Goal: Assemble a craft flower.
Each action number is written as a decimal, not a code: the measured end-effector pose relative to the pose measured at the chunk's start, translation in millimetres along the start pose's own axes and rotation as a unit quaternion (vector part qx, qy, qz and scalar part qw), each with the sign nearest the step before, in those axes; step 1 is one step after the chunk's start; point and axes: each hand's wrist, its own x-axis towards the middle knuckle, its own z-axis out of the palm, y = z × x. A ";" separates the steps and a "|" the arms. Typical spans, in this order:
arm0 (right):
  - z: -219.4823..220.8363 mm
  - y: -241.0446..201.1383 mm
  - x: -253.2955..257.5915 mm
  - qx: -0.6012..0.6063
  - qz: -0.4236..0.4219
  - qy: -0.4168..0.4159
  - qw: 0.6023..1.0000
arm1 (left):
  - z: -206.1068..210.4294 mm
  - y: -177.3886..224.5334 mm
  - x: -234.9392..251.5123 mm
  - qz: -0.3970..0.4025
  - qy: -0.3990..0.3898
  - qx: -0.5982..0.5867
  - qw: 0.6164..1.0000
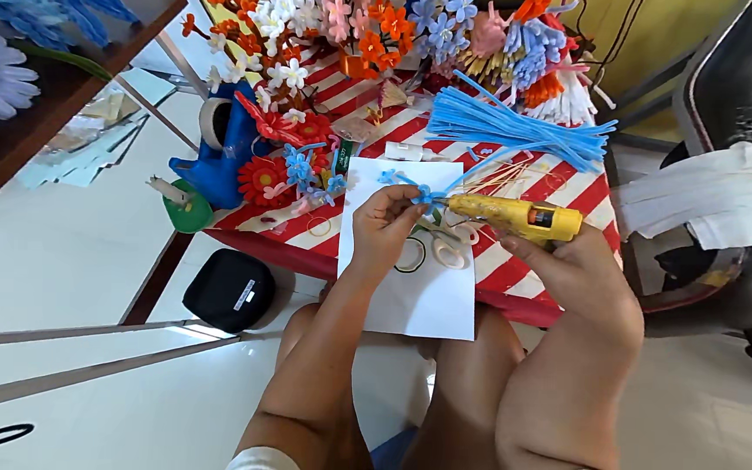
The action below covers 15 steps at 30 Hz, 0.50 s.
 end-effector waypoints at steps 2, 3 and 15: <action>0.3 0.4 0.1 -0.007 -0.001 0.001 1.000 | -0.3 0.1 0.6 -0.005 -0.001 -0.008 1.000; 0.4 0.9 0.3 -0.013 -0.002 0.002 1.000 | -0.2 0.0 0.7 -0.007 -0.001 -0.009 1.000; 2.5 -2.3 0.8 -0.030 0.002 -0.001 1.000 | -0.3 -1.3 1.5 -0.024 0.010 -0.030 0.999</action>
